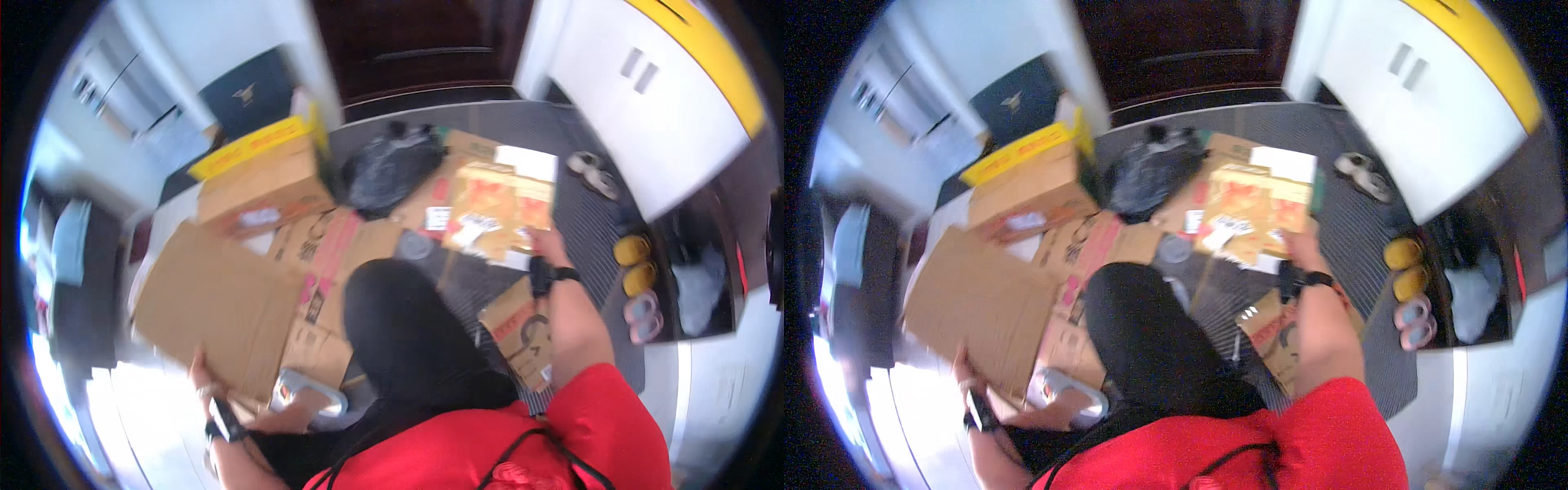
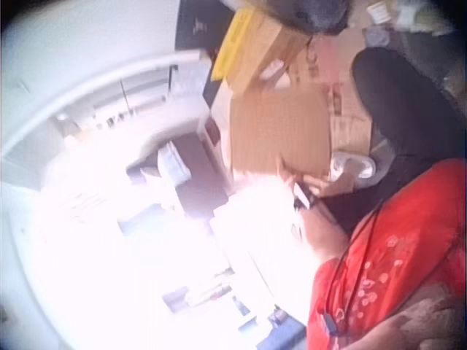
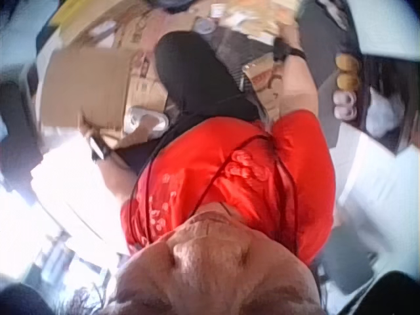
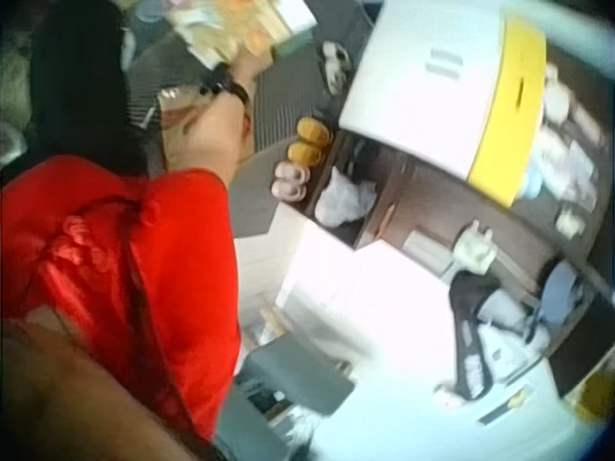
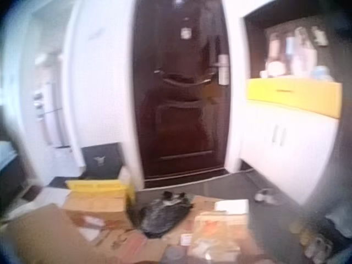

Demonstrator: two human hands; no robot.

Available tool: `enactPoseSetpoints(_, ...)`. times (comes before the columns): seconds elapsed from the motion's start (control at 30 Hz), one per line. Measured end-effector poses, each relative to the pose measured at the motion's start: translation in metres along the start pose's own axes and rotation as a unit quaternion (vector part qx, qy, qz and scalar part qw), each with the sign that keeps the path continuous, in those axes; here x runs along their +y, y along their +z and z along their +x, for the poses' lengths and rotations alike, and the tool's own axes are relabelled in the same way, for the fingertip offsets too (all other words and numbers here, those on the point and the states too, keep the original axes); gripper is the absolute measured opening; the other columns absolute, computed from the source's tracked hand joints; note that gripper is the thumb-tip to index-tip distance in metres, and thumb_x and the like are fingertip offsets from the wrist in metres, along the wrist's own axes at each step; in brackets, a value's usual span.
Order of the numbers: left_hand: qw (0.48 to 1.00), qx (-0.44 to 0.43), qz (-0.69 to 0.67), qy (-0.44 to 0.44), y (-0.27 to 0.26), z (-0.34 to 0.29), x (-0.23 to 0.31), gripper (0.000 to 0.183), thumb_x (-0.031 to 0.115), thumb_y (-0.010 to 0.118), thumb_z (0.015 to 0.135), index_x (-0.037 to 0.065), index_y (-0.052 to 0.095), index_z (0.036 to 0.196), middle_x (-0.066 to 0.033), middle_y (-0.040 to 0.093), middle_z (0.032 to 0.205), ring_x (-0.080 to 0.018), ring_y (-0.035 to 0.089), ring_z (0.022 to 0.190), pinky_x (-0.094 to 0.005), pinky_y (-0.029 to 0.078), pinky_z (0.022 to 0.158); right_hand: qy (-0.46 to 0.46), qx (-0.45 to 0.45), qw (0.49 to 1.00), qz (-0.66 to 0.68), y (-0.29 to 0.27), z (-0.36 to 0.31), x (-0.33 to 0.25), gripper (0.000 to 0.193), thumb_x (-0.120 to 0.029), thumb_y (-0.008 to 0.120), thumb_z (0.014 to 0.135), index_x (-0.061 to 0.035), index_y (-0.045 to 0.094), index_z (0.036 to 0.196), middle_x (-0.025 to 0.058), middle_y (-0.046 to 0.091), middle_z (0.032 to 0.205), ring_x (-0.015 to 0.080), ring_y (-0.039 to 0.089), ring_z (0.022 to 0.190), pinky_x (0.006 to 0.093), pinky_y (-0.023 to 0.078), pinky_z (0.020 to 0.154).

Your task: The recorder uses scissors to cut through tape and flatten multiple cardboard shipping boxes on the floor.

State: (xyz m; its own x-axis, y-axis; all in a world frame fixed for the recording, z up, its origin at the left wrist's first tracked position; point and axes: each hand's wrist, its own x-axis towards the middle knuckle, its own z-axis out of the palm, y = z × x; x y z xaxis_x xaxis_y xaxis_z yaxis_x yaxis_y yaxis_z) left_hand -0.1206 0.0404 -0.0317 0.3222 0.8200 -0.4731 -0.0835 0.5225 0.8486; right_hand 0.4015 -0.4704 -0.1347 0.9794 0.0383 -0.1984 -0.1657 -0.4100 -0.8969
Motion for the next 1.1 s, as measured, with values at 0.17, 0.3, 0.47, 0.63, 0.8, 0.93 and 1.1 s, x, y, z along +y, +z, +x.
enactPoseSetpoints(0.17,0.981,0.097,0.091,0.143,0.017,0.032,-0.029,0.03,0.004,0.069,0.071,-0.005,0.057,0.097,-0.0099,0.063,0.088,-0.0202,0.06,0.071,-0.0314,0.052,0.068,-0.002,-0.044,0.944,0.327,0.024,0.0,-0.086,0.016,-0.016,0.059,0.082,-0.0087,0.056,0.095,-0.0076,0.046,0.061,0.0027,0.033,0.043,0.0174,0.031,0.042)
enactPoseSetpoints(0.3,0.977,0.086,0.168,0.101,0.023,0.05,-0.048,0.031,0.006,0.071,0.069,-0.005,0.059,0.095,-0.0099,0.064,0.087,-0.0186,0.06,0.072,-0.0302,0.05,0.067,-0.002,-0.214,0.862,0.459,0.062,-0.019,-0.196,0.026,-0.01,0.05,0.086,-0.0004,0.049,0.11,0.01,0.058,0.102,0.0208,0.057,0.094,0.0417,0.046,0.087)
enactPoseSetpoints(0.47,0.967,-0.015,0.254,0.023,0.006,0.096,-0.076,0.036,0.009,0.074,0.067,-0.005,0.06,0.097,-0.0113,0.065,0.089,-0.0169,0.06,0.074,-0.0295,0.048,0.068,0.006,-0.21,0.878,0.43,0.157,-0.06,-0.266,0.031,-0.007,0.055,0.082,-0.0018,0.048,0.112,0.0114,0.058,0.103,0.0249,0.056,0.096,0.0466,0.045,0.087)
enactPoseSetpoints(0.63,0.948,-0.057,0.312,-0.011,-0.02,0.145,-0.101,0.041,0.007,0.074,0.066,-0.004,0.057,0.102,-0.0108,0.064,0.092,-0.0181,0.06,0.079,-0.0296,0.048,0.071,0.107,-0.279,0.838,0.457,0.241,-0.112,-0.238,0.034,-0.004,0.052,0.082,-0.0032,0.046,0.116,0.0122,0.056,0.104,0.0273,0.055,0.097,0.0479,0.045,0.087)
enactPoseSetpoints(0.8,0.697,0.212,0.685,-0.003,-0.01,0.161,-0.102,0.088,0.021,0.08,0.056,-0.002,0.032,0.127,-0.0187,0.048,0.12,-0.027,0.049,0.11,-0.0352,0.041,0.091,0.161,-0.243,0.862,0.415,0.277,-0.122,-0.201,0.034,-0.004,0.051,0.083,-0.0023,0.045,0.116,0.0114,0.053,0.108,0.0273,0.054,0.099,0.0474,0.045,0.085)
enactPoseSetpoints(0.93,0.675,0.125,0.725,0.062,0.067,0.131,-0.115,0.087,0.039,0.075,0.059,0.001,0.036,0.127,-0.0175,0.043,0.125,-0.0301,0.044,0.114,-0.0365,0.037,0.095,0.17,-0.257,0.853,0.421,0.287,-0.115,-0.188,0.035,0.0,0.05,0.083,-0.003,0.043,0.117,0.0124,0.052,0.109,0.0269,0.054,0.098,0.046,0.047,0.082)
enactPoseSetpoints(1.1,0.635,0.026,0.772,0.009,0.167,0.07,-0.168,0.092,0.048,0.07,0.061,0.01,0.027,0.133,-0.0134,0.026,0.138,-0.0332,0.027,0.125,-0.0479,0.034,0.095,0.193,-0.23,0.862,0.408,0.298,-0.115,-0.18,0.035,0.003,0.053,0.08,-0.0004,0.045,0.114,0.0124,0.054,0.106,0.0254,0.055,0.097,0.0422,0.048,0.082)
